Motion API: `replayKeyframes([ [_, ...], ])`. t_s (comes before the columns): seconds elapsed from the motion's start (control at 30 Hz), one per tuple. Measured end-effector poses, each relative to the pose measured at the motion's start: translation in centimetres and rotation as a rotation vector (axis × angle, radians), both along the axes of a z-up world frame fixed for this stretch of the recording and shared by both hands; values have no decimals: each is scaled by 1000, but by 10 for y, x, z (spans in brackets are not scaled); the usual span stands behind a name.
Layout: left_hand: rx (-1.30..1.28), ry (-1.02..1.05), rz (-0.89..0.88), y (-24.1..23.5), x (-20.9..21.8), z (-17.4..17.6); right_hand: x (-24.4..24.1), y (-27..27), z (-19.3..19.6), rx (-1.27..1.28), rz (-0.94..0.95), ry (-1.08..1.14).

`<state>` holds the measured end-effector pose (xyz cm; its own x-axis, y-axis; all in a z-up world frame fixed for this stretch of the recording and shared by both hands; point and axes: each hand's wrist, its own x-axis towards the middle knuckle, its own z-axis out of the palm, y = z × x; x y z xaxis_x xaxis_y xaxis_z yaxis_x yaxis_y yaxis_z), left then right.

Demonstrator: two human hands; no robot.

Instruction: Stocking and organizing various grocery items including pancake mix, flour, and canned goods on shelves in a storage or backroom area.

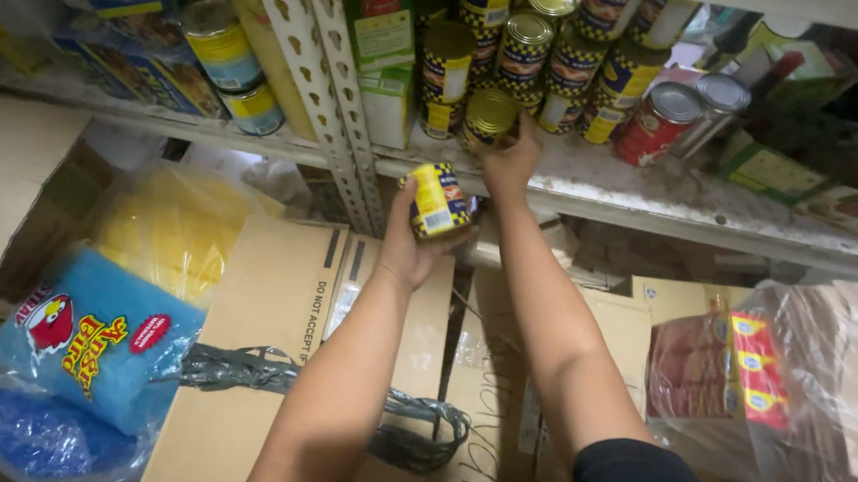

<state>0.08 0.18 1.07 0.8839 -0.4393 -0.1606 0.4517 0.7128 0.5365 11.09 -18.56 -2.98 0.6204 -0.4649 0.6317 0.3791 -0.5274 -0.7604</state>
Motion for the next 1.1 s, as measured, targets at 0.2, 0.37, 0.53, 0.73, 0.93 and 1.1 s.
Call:
replayKeyframes([
  [0.2,150,-80,-7,-1,-2,0,34,-8,-27,-3,-73,-18],
  [0.37,227,-97,49,-5,-5,8,-14,-4,-16,179,77,22],
  [0.53,310,-139,105,-12,-2,-6,-96,-1,27,493,738,381],
  [0.73,227,-185,126,-11,2,-14,-116,8,62,424,916,386],
  [0.93,311,-163,70,-9,2,-5,-58,7,56,308,296,173],
  [1.1,318,-144,74,-11,5,-13,8,-1,50,80,87,-203],
])
